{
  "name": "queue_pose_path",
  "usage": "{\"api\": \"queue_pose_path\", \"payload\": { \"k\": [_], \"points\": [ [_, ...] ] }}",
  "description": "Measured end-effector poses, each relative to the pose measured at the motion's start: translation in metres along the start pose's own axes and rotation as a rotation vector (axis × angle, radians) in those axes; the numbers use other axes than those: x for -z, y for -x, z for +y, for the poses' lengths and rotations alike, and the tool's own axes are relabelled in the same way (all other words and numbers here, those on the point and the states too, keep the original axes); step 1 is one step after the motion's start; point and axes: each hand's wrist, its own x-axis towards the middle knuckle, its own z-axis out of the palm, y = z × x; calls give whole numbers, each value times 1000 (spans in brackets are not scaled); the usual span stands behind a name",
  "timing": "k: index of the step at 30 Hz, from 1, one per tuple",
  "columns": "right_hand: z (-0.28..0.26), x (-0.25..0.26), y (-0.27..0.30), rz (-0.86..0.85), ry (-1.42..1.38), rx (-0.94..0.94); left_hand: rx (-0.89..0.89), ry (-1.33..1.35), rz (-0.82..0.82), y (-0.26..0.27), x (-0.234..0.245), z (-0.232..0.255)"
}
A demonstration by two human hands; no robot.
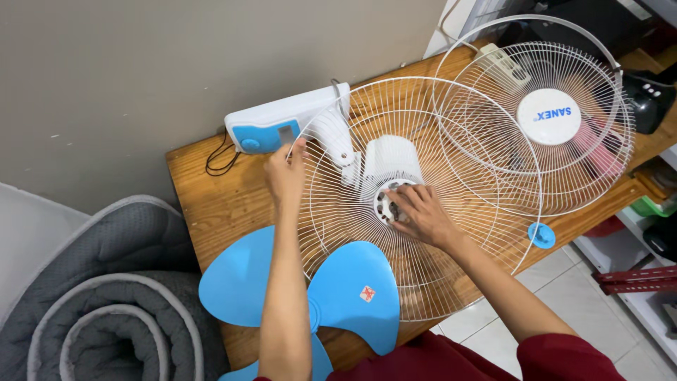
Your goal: The person disassembles a table fan by first using a screwdriver to loosen the front grille, then removing the grille, fan blades, and rear grille. The components are placed on the table.
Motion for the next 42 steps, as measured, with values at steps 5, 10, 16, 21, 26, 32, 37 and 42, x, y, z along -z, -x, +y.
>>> {"api": "queue_pose_path", "payload": {
  "k": [5,10,16,21,26,32,37,42],
  "points": [
    [0,1,-2,-26,-13,-14,357,405,-469,-32,8,-18],
    [3,-2,0,-19,-29,-2,544,538,-709,-51,11,-52],
    [-2,2,2,89,-27,5,686,425,-1016,-66,-28,-82],
    [-4,6,3,80,31,-1,607,516,-1186,-69,-48,-79],
    [-8,10,4,79,34,-27,615,620,-1118,-69,-59,-82],
    [0,2,6,2,-2,-6,570,556,-1078,-69,-57,-75],
    [10,-18,14,-36,-25,115,550,527,-1086,-73,-59,-68],
    [13,-29,21,5,-52,171,522,454,-1071,-70,-57,-73]
  ]
}}
